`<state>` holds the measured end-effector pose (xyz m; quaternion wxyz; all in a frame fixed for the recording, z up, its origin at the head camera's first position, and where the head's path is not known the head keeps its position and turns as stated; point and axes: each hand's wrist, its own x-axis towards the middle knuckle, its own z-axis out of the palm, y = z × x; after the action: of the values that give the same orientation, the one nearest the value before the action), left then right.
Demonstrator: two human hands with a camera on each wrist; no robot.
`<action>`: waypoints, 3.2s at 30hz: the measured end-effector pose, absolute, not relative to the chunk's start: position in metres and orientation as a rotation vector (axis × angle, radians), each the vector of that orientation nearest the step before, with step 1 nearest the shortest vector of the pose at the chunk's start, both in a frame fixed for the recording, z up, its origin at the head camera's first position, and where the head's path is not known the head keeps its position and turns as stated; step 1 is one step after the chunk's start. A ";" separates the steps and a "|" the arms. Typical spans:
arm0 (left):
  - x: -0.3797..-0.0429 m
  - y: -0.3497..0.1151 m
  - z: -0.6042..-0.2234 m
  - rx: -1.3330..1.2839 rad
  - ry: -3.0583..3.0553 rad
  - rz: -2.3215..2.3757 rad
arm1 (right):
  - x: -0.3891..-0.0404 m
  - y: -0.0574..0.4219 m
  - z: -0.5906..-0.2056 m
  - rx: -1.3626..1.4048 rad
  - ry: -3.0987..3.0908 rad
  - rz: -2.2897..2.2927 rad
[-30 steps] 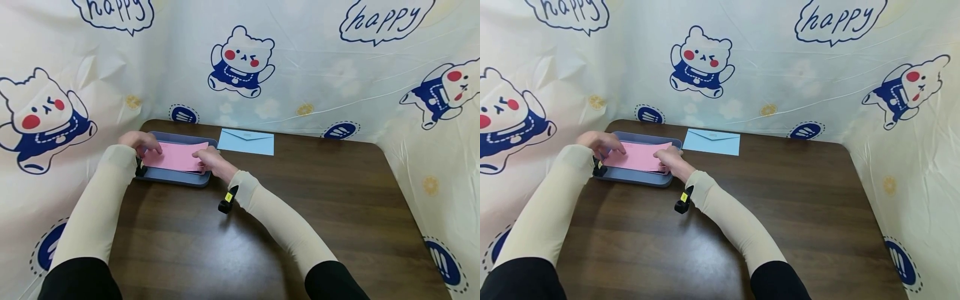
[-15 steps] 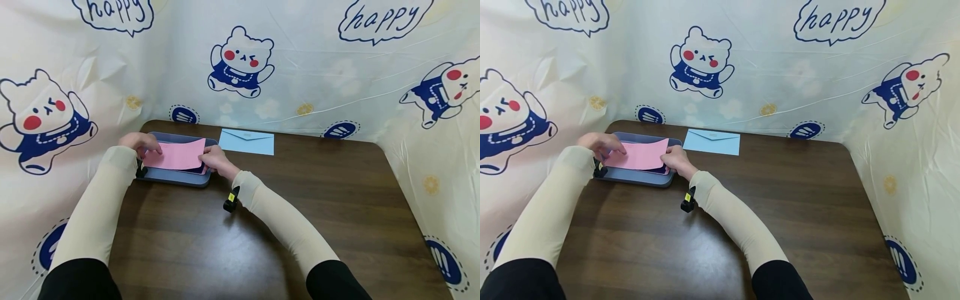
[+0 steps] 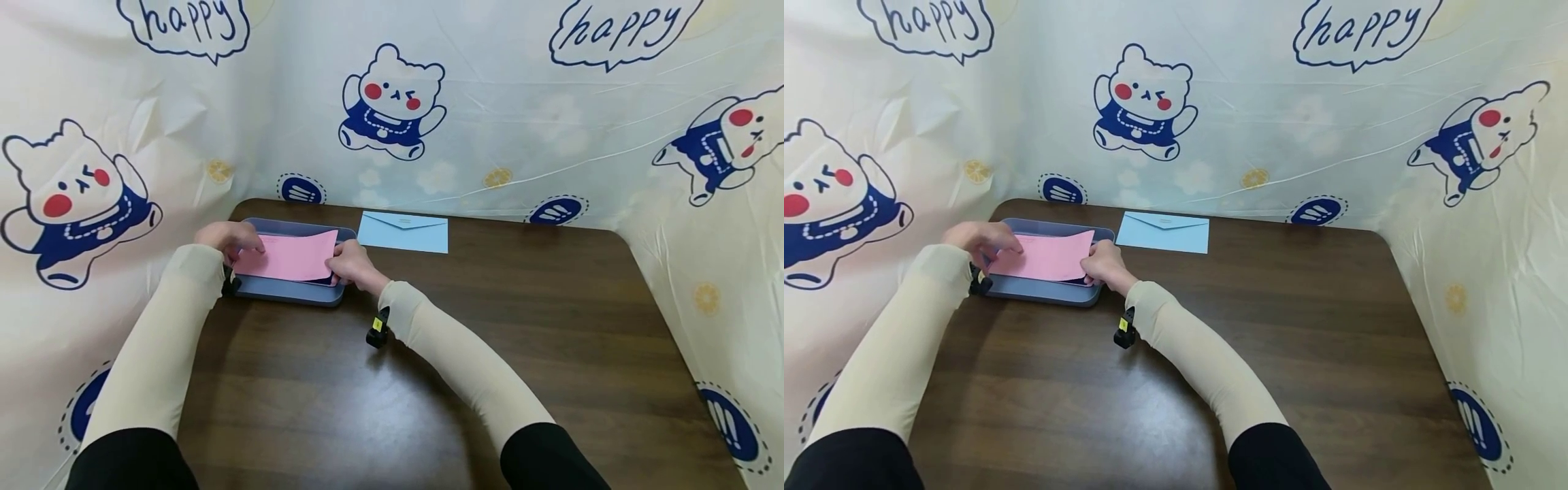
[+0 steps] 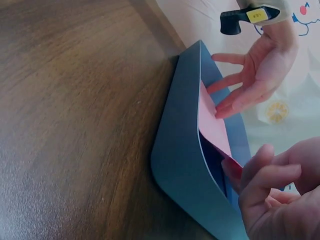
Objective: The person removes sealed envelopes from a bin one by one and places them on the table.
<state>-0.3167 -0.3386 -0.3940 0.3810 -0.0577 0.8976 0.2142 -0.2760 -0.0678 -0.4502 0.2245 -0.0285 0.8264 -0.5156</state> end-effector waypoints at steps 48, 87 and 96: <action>-0.294 -0.317 -0.390 -0.133 2.377 0.770 | -0.276 -0.041 -0.462 0.048 2.205 -1.601; -0.219 -0.200 -0.382 0.230 2.751 0.527 | -0.271 -0.011 -0.463 -0.051 2.124 -1.705; -0.215 -0.182 -0.407 0.258 2.711 0.539 | -0.269 -0.004 -0.461 -0.060 2.101 -1.721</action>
<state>-0.2149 -0.1816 -0.4072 0.1816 0.0914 0.9603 0.1908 -0.2692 -0.0036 -0.4612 0.2111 -0.0215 0.7560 -0.6192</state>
